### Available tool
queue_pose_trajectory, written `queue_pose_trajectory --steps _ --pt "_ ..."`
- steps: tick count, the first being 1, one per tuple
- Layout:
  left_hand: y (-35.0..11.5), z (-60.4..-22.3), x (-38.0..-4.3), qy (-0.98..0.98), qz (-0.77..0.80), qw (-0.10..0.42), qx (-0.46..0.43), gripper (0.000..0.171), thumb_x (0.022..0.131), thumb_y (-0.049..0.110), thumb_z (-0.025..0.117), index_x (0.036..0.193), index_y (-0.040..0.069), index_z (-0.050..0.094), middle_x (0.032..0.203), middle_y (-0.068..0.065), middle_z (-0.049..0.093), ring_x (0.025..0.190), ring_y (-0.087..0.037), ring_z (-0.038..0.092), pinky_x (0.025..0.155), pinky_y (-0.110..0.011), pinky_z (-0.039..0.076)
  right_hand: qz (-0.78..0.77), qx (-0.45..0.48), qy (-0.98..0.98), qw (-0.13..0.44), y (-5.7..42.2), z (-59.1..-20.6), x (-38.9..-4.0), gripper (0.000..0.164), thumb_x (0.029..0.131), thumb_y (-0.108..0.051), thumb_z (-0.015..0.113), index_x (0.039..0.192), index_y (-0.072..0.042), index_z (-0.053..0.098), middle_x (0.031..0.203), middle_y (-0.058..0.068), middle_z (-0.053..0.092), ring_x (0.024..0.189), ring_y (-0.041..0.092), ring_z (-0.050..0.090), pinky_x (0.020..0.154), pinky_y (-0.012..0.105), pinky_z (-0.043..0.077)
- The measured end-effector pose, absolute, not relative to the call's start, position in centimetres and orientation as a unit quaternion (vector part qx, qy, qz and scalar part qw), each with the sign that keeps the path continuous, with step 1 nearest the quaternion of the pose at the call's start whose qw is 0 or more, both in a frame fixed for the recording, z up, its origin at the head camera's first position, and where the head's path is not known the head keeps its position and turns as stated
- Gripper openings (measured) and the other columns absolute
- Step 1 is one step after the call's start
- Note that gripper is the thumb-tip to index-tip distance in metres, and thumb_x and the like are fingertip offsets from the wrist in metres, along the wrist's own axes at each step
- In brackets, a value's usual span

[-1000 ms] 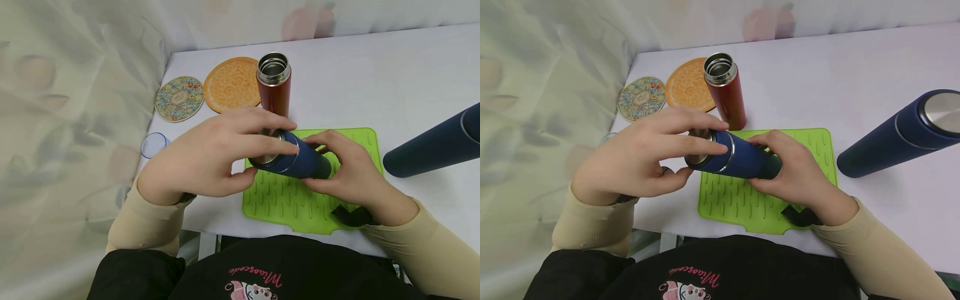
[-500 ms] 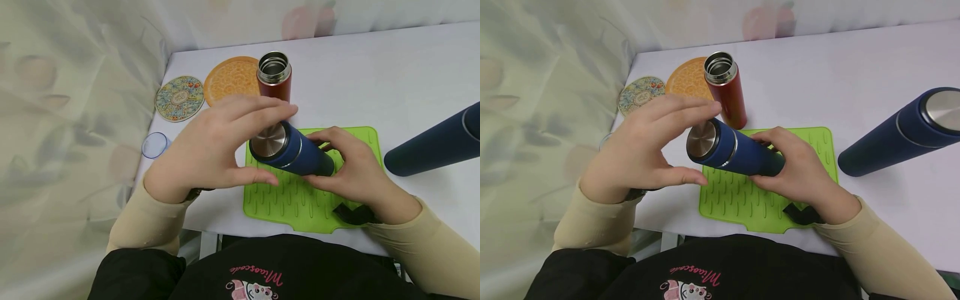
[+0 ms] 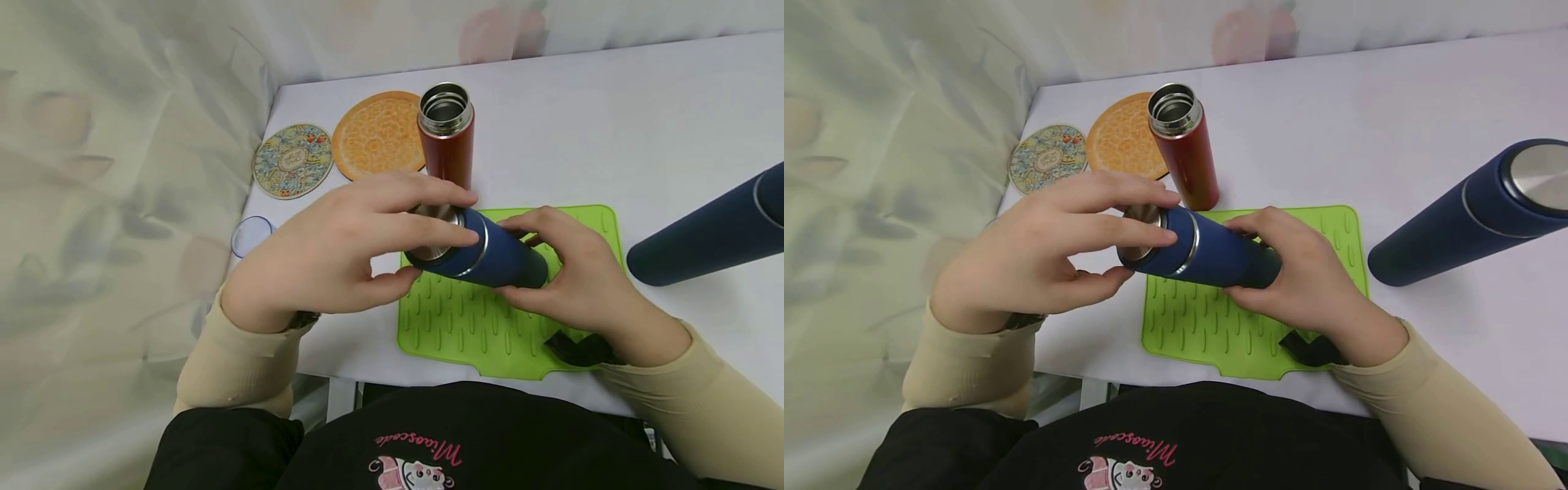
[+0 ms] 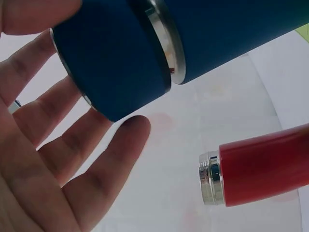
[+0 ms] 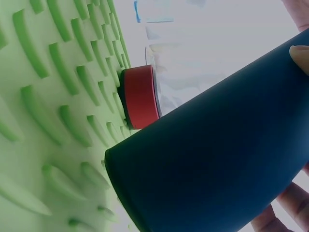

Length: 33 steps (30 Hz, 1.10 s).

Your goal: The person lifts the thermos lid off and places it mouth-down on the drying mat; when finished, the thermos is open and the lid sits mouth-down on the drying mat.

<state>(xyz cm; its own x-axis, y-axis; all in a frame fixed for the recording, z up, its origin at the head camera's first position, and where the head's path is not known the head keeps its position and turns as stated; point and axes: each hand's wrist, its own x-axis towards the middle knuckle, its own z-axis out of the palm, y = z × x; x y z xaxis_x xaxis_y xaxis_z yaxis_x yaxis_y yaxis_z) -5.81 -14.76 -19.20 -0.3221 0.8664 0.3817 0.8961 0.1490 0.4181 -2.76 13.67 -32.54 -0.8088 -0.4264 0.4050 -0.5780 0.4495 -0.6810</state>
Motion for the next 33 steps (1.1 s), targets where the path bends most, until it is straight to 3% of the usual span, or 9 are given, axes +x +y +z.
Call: queue_pose_trajectory --steps 10,20,26,29,33 --pt "-14.6 -19.4 -5.6 -0.783 -0.297 0.061 -0.543 0.045 0.080 0.017 0.080 0.123 0.007 0.070 0.129 -0.015 0.062 0.115 -0.022 0.061 0.096 -0.033 0.048 0.437 0.296 -0.843 0.101 13.7 -32.5 -2.7 0.078 0.057 -0.009 0.096 0.128 -0.008 0.064 0.118 0.005 0.067 0.108 0.015 0.060 0.090 0.016 0.048" --pt "-14.8 -19.2 -5.7 -0.769 -0.319 0.123 -0.540 0.043 0.081 0.022 0.078 0.119 0.003 0.071 0.121 -0.017 0.065 0.108 -0.021 0.063 0.091 -0.030 0.049 0.446 0.261 -0.848 0.117 14.9 -32.3 -3.0 0.085 0.054 -0.003 0.095 0.132 -0.007 0.063 0.122 0.007 0.067 0.109 0.009 0.058 0.092 0.014 0.045" --pt "-14.7 -20.0 -5.7 -0.761 -0.335 0.133 -0.539 0.043 0.080 0.022 0.080 0.117 0.001 0.071 0.119 -0.018 0.066 0.109 -0.023 0.063 0.093 -0.033 0.049 0.484 0.198 -0.839 0.149 16.5 -32.0 -3.6 0.087 0.049 0.007 0.095 0.129 0.000 0.064 0.120 -0.001 0.067 0.110 0.003 0.059 0.090 0.016 0.047" --pt "-14.5 -20.9 -5.8 -0.764 -0.342 0.127 -0.532 0.044 0.080 0.022 0.081 0.118 0.002 0.071 0.121 -0.017 0.065 0.110 -0.024 0.062 0.094 -0.035 0.048 0.536 0.132 -0.816 0.170 16.8 -31.7 -4.1 0.083 0.053 0.013 0.090 0.130 0.001 0.063 0.118 -0.003 0.068 0.106 0.009 0.063 0.087 0.020 0.048" --pt "-13.9 -22.5 -5.9 -0.776 -0.334 0.114 -0.523 0.045 0.080 0.024 0.080 0.120 0.006 0.072 0.124 -0.014 0.065 0.111 -0.023 0.061 0.094 -0.034 0.047 0.645 0.024 -0.738 0.195 16.3 -31.1 -5.1 0.078 0.059 0.018 0.084 0.130 -0.004 0.062 0.117 0.005 0.067 0.104 0.019 0.062 0.082 0.025 0.047"
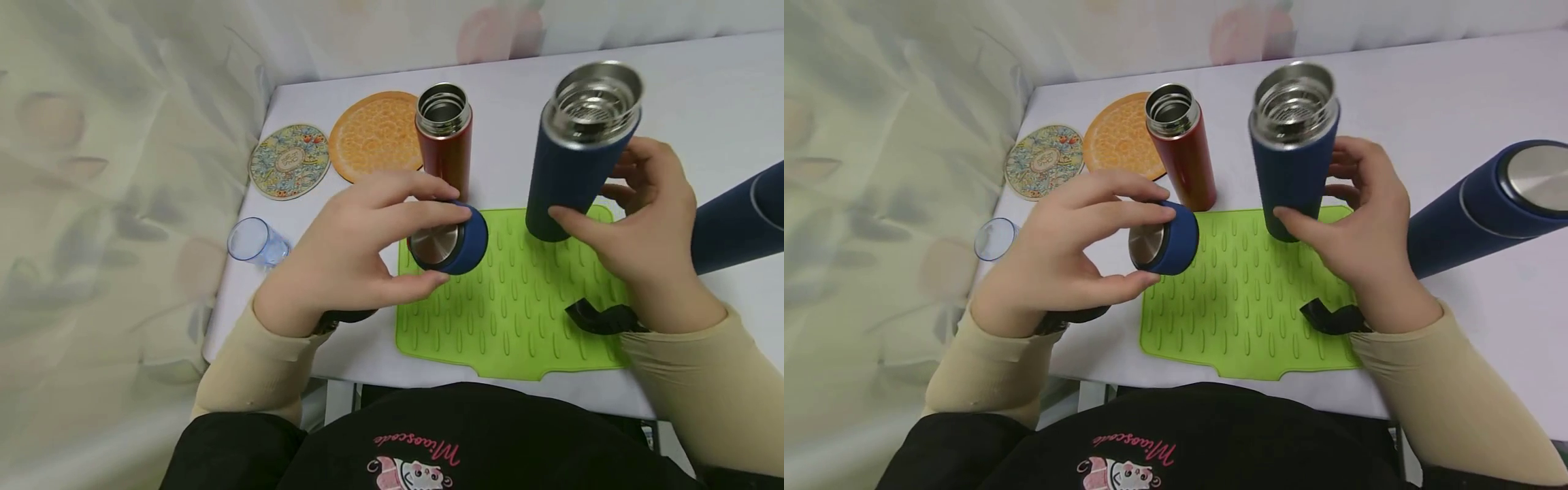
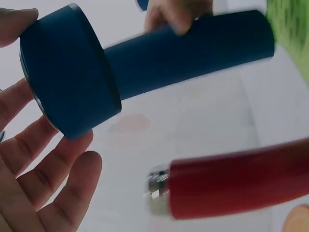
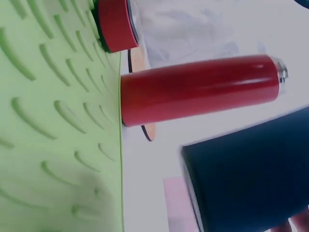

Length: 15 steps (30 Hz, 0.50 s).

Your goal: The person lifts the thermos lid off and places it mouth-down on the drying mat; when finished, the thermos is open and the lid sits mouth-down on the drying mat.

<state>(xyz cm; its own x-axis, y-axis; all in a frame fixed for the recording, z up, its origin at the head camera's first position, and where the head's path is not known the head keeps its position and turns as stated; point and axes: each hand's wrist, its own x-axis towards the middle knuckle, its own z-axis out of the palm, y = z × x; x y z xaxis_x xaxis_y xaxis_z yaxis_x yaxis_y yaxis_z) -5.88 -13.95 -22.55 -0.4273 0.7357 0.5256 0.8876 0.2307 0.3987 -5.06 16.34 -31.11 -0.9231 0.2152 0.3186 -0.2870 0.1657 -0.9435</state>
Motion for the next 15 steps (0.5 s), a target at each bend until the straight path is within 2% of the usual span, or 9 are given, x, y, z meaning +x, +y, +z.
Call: queue_pose_trajectory --steps 7,15 --pt "-12.0 -25.5 -5.8 -0.819 -0.260 0.076 -0.506 0.043 0.087 0.030 0.076 0.127 0.015 0.070 0.132 -0.007 0.062 0.118 -0.021 0.057 0.103 -0.031 0.044 0.760 -0.057 -0.613 0.208 15.8 -30.6 -6.9 0.076 0.069 0.014 0.082 0.134 -0.012 0.055 0.122 0.010 0.056 0.106 0.025 0.058 0.083 0.032 0.046" --pt "-8.9 -28.2 -5.4 -0.845 -0.179 -0.005 -0.504 0.047 0.090 0.028 0.070 0.135 0.017 0.065 0.138 -0.004 0.059 0.127 -0.018 0.053 0.110 -0.032 0.039 0.744 -0.096 -0.632 0.194 16.6 -32.3 -9.2 0.080 0.069 0.011 0.085 0.135 -0.018 0.051 0.124 0.004 0.054 0.113 0.021 0.057 0.092 0.033 0.043"
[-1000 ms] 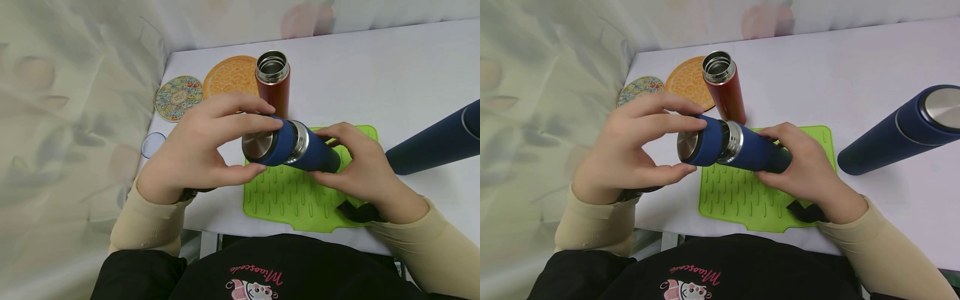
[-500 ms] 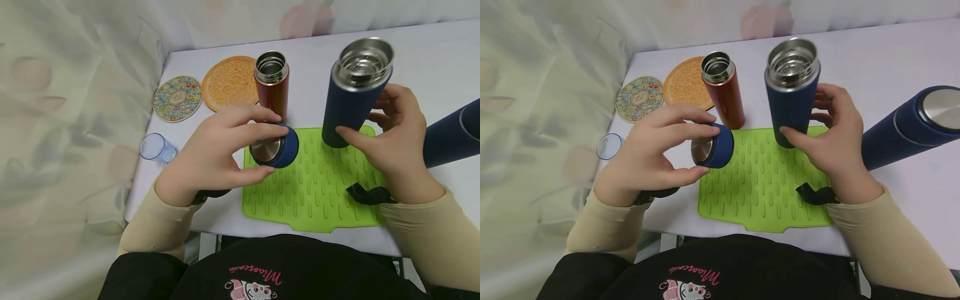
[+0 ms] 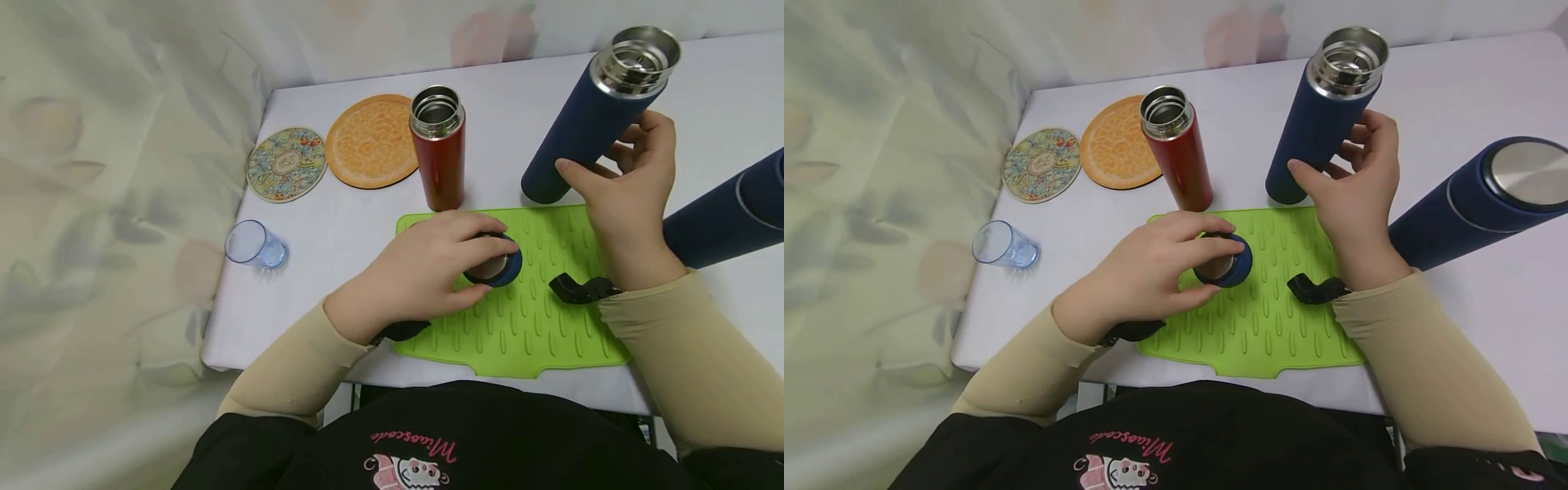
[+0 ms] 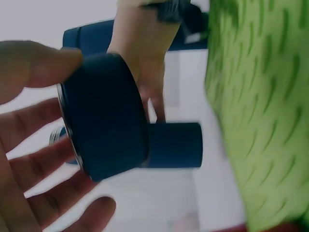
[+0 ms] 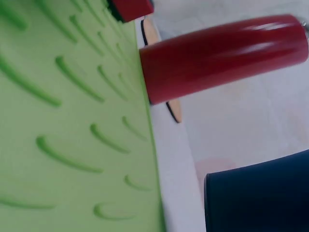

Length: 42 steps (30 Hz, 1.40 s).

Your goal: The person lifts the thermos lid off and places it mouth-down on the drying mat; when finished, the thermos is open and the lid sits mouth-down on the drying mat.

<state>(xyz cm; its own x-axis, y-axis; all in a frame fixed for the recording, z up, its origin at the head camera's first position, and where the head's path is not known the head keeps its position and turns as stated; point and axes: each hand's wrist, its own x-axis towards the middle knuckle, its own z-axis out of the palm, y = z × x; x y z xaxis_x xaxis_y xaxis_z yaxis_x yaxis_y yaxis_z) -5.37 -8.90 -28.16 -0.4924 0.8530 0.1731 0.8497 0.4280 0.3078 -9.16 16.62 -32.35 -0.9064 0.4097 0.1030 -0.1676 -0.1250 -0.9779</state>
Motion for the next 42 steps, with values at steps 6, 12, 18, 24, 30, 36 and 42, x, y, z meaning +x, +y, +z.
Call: queue_pose_trajectory --steps 6,12,18,24,30,36,42 --pt "-6.6 -30.1 -5.1 0.877 0.112 0.047 0.464 0.047 0.091 0.031 0.064 0.138 0.022 0.062 0.138 -0.001 0.058 0.127 -0.018 0.053 0.111 -0.030 0.036 0.736 -0.112 -0.643 0.182 16.8 -33.4 -9.9 0.079 0.069 0.011 0.084 0.134 -0.019 0.051 0.124 0.002 0.053 0.115 0.019 0.057 0.095 0.033 0.043" --pt "-5.2 -31.8 -5.3 0.897 0.074 0.081 0.429 0.048 0.093 0.034 0.063 0.140 0.024 0.059 0.141 0.000 0.055 0.126 -0.021 0.053 0.107 -0.032 0.042 0.691 -0.114 -0.692 0.174 16.9 -34.3 -10.1 0.078 0.072 0.008 0.084 0.136 -0.021 0.049 0.127 -0.001 0.052 0.116 0.017 0.056 0.097 0.033 0.043" --pt "-4.4 -32.7 -5.6 0.909 0.058 0.087 0.404 0.048 0.094 0.035 0.064 0.140 0.023 0.059 0.137 0.001 0.056 0.119 -0.020 0.056 0.097 -0.034 0.048 0.662 -0.111 -0.723 0.166 16.9 -35.0 -10.1 0.079 0.073 0.006 0.084 0.137 -0.021 0.047 0.127 -0.004 0.051 0.117 0.015 0.055 0.099 0.033 0.044" --pt "-3.8 -33.5 -5.8 0.914 0.041 0.088 0.393 0.047 0.094 0.035 0.062 0.140 0.024 0.059 0.135 0.002 0.057 0.112 -0.019 0.057 0.089 -0.034 0.051 0.641 -0.111 -0.742 0.166 17.0 -35.3 -10.0 0.079 0.074 0.004 0.084 0.138 -0.021 0.047 0.127 -0.005 0.051 0.116 0.013 0.055 0.095 0.032 0.046" --pt "-3.6 -34.0 -5.9 0.916 0.031 0.089 0.391 0.047 0.095 0.036 0.062 0.140 0.024 0.058 0.133 0.002 0.057 0.109 -0.018 0.057 0.085 -0.034 0.051 0.639 -0.122 -0.740 0.169 17.1 -35.0 -9.9 0.078 0.074 0.001 0.086 0.138 -0.022 0.049 0.127 -0.004 0.053 0.116 0.013 0.057 0.092 0.030 0.048" --pt "-3.5 -34.3 -5.9 0.917 0.029 0.091 0.388 0.047 0.095 0.035 0.062 0.140 0.024 0.058 0.132 0.002 0.057 0.108 -0.018 0.057 0.085 -0.034 0.051 0.621 -0.128 -0.756 0.162 17.0 -35.0 -9.9 0.076 0.076 -0.004 0.087 0.139 -0.023 0.049 0.130 -0.004 0.053 0.117 0.012 0.056 0.092 0.027 0.049" --pt "-3.3 -34.5 -5.8 0.917 0.022 0.097 0.386 0.048 0.095 0.037 0.063 0.141 0.024 0.057 0.133 0.002 0.057 0.110 -0.019 0.057 0.084 -0.036 0.053 0.586 -0.129 -0.785 0.153 17.2 -35.6 -9.9 0.075 0.080 -0.010 0.085 0.143 -0.025 0.046 0.133 -0.006 0.050 0.117 0.009 0.054 0.093 0.026 0.050"
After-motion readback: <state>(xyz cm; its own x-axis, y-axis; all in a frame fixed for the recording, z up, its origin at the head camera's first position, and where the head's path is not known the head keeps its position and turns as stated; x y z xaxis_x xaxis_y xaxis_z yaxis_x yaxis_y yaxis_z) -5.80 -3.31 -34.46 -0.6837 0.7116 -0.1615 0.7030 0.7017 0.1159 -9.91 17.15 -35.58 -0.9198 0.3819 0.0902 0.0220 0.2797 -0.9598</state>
